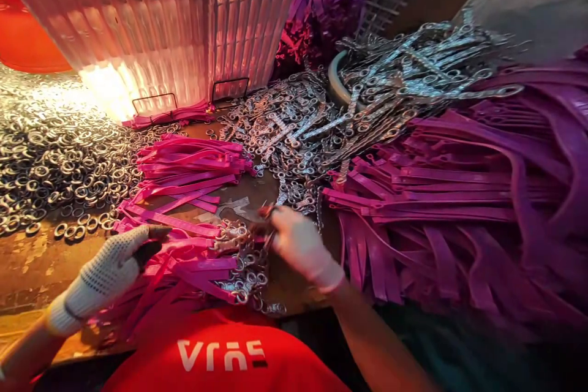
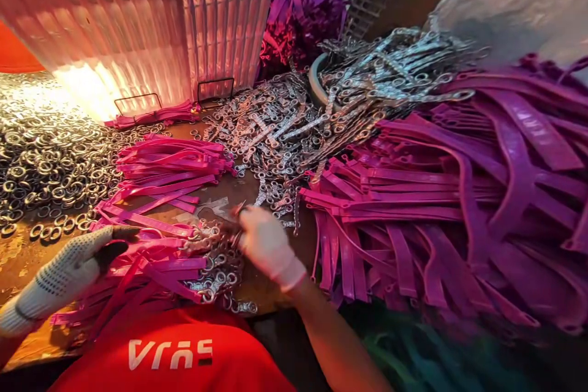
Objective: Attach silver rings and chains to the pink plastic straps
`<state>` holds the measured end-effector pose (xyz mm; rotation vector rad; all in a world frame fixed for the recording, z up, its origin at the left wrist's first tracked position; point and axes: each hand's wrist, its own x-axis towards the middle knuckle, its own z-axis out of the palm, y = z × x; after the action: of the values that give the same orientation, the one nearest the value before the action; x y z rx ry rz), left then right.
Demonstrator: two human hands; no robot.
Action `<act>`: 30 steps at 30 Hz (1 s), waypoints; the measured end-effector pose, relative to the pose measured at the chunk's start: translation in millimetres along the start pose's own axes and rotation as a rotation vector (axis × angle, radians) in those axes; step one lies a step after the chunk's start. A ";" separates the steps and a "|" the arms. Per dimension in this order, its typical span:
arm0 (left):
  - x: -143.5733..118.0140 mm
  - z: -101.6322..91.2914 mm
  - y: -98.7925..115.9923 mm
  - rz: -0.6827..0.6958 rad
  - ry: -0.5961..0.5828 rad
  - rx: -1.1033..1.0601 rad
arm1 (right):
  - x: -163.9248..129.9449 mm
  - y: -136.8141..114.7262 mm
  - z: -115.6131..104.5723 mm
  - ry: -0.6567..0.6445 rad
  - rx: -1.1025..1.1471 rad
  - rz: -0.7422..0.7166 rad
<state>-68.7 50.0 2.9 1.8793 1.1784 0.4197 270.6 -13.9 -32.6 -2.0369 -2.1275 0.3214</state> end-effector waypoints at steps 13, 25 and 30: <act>26.1 51.7 46.0 -0.421 -0.221 -1.258 | 62.2 63.4 3.7 -0.158 -0.337 0.520; 16.2 65.9 41.1 -0.157 0.056 -0.771 | -0.8 -61.5 -7.8 0.029 0.911 -0.014; 10.1 64.8 43.2 -0.090 -0.052 -0.843 | -6.8 -95.3 -0.9 0.046 0.965 -0.112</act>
<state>3.4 19.1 -1.3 1.0942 0.8483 0.6823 179.7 -24.4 -5.3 -1.3239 -1.5484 1.0219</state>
